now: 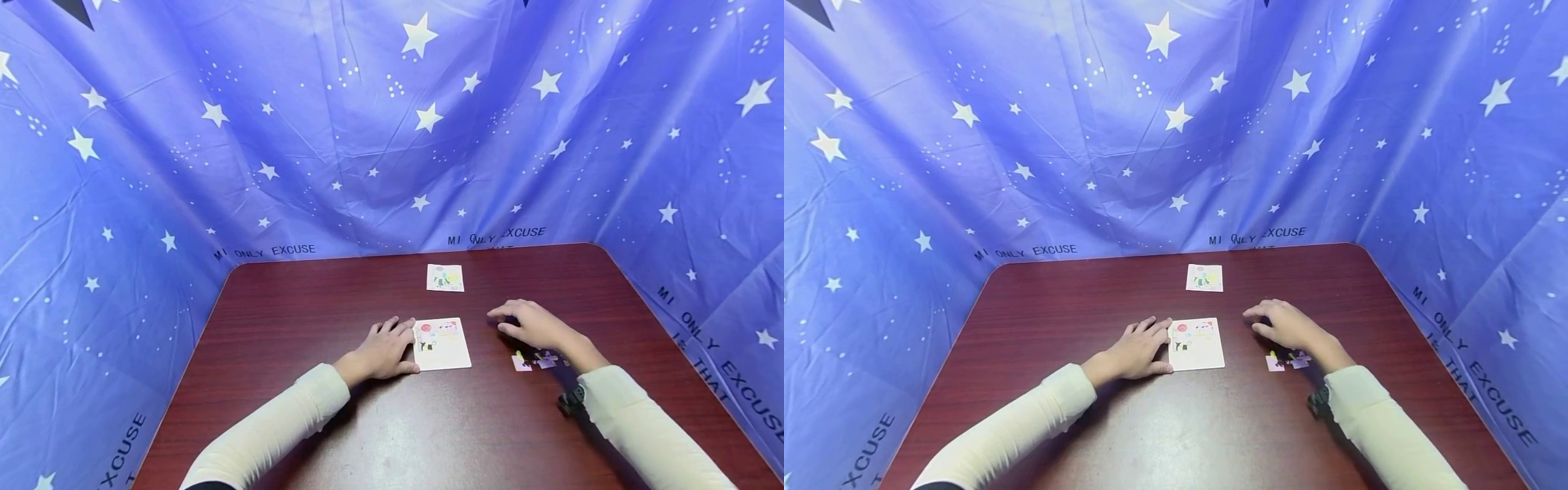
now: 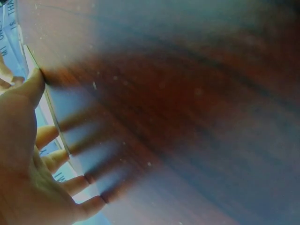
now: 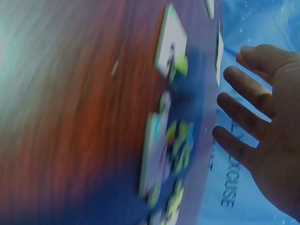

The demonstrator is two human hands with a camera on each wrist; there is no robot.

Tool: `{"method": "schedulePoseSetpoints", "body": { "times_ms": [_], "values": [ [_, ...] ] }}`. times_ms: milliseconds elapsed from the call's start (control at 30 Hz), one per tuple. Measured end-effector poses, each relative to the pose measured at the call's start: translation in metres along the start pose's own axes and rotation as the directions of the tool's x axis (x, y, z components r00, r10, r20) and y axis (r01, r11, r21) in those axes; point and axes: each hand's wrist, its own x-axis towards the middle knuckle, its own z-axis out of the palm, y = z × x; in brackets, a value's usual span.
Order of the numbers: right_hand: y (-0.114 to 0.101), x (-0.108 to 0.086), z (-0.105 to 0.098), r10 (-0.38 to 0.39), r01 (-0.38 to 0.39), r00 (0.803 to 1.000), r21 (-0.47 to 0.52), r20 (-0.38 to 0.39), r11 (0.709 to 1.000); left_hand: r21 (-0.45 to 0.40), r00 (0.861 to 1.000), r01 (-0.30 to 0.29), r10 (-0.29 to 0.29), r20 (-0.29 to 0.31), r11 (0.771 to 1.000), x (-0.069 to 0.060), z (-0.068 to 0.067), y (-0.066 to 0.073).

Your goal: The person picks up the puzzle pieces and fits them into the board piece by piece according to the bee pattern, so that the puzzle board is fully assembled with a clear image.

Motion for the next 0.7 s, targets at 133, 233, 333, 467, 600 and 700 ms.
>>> {"method": "schedulePoseSetpoints", "body": {
  "times_ms": [133,233,333,467,600,700],
  "values": [
    [0.011,-0.011,-0.004,0.012,-0.012,1.000,-0.024,-0.015,1.000,0.003,1.000,0.003,-0.003,-0.003,1.000,0.000,0.000,0.000],
    [0.017,-0.018,-0.008,0.005,-0.006,1.000,-0.039,-0.014,0.999,-0.004,1.000,0.000,0.000,-0.004,1.000,-0.001,-0.001,0.000],
    [0.022,-0.024,-0.012,0.011,-0.011,1.000,-0.035,-0.006,0.999,-0.013,1.000,-0.005,0.005,-0.003,1.000,-0.001,-0.001,0.000],
    [0.028,-0.030,-0.015,0.019,-0.019,1.000,-0.034,0.003,0.999,-0.011,1.000,-0.007,0.007,-0.006,1.000,-0.001,-0.001,0.000],
    [0.033,-0.035,-0.016,0.004,-0.003,1.000,-0.049,0.011,0.999,-0.011,1.000,-0.004,0.004,-0.002,1.000,0.000,-0.001,0.000],
    [0.037,-0.040,-0.017,-0.002,0.003,1.000,-0.051,0.028,0.999,-0.014,1.000,-0.004,0.004,0.000,1.000,0.000,-0.001,0.000]
  ]
}}
